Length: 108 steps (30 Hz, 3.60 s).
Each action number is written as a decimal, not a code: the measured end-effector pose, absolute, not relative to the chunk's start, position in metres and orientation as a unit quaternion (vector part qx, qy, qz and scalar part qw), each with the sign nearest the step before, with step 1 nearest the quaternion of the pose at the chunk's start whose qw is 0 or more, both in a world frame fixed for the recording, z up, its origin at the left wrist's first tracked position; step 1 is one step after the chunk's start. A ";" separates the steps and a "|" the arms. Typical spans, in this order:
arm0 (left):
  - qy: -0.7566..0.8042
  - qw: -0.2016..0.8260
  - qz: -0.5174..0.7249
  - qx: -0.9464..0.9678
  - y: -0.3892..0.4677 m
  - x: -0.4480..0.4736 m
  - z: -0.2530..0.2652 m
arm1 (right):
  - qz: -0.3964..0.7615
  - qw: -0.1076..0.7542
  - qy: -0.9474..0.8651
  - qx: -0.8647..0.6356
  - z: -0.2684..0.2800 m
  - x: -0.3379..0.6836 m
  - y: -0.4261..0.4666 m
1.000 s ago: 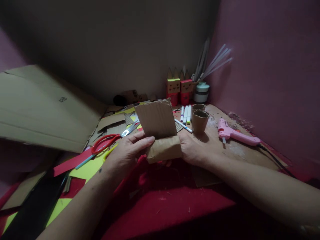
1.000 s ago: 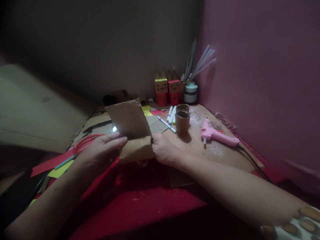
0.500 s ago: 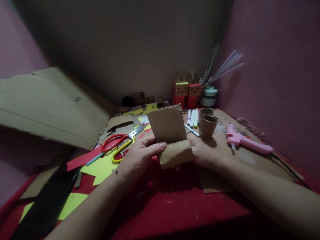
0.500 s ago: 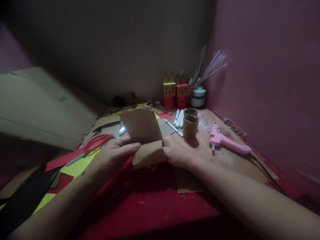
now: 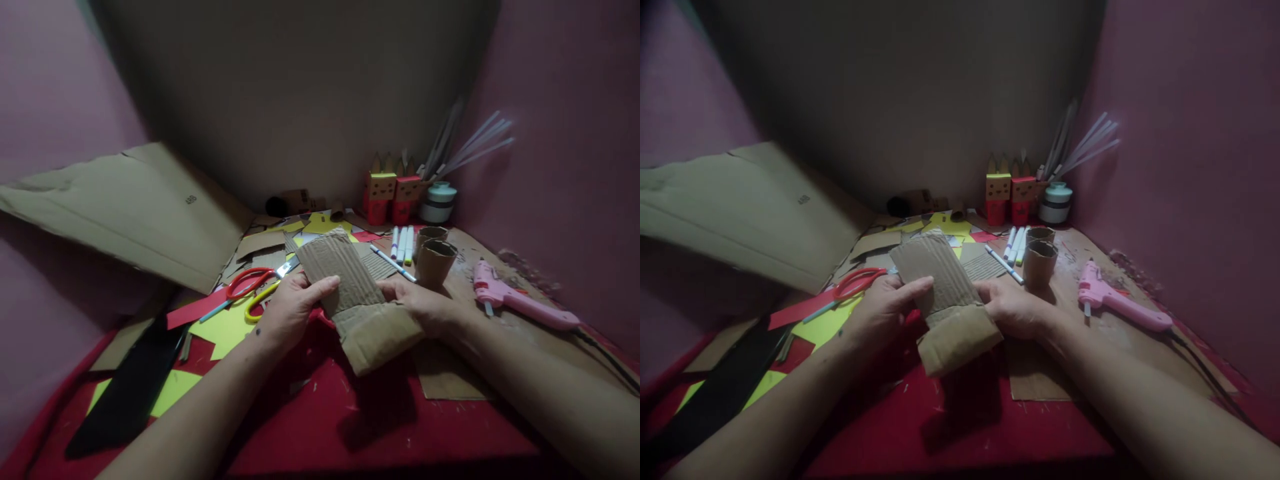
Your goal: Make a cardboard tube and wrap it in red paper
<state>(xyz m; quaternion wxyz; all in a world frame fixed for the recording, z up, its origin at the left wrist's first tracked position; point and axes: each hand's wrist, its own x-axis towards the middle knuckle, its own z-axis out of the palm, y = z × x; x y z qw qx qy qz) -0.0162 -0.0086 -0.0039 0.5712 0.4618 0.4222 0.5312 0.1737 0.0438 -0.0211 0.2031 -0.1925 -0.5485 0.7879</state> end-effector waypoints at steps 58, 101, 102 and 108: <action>0.467 0.453 0.550 0.523 0.014 -0.099 0.026 | 0.904 0.081 -0.386 -0.166 -0.022 0.182 0.054; 0.461 0.073 0.270 0.842 -0.012 -0.059 0.025 | 0.809 0.121 -0.544 -0.187 -0.021 0.171 0.027; 0.462 0.075 0.264 0.844 -0.012 -0.059 0.026 | 0.806 0.126 -0.547 -0.189 -0.021 0.171 0.027; 0.470 0.081 0.234 0.847 -0.011 -0.056 0.023 | 0.776 0.138 -0.577 -0.212 -0.018 0.169 0.026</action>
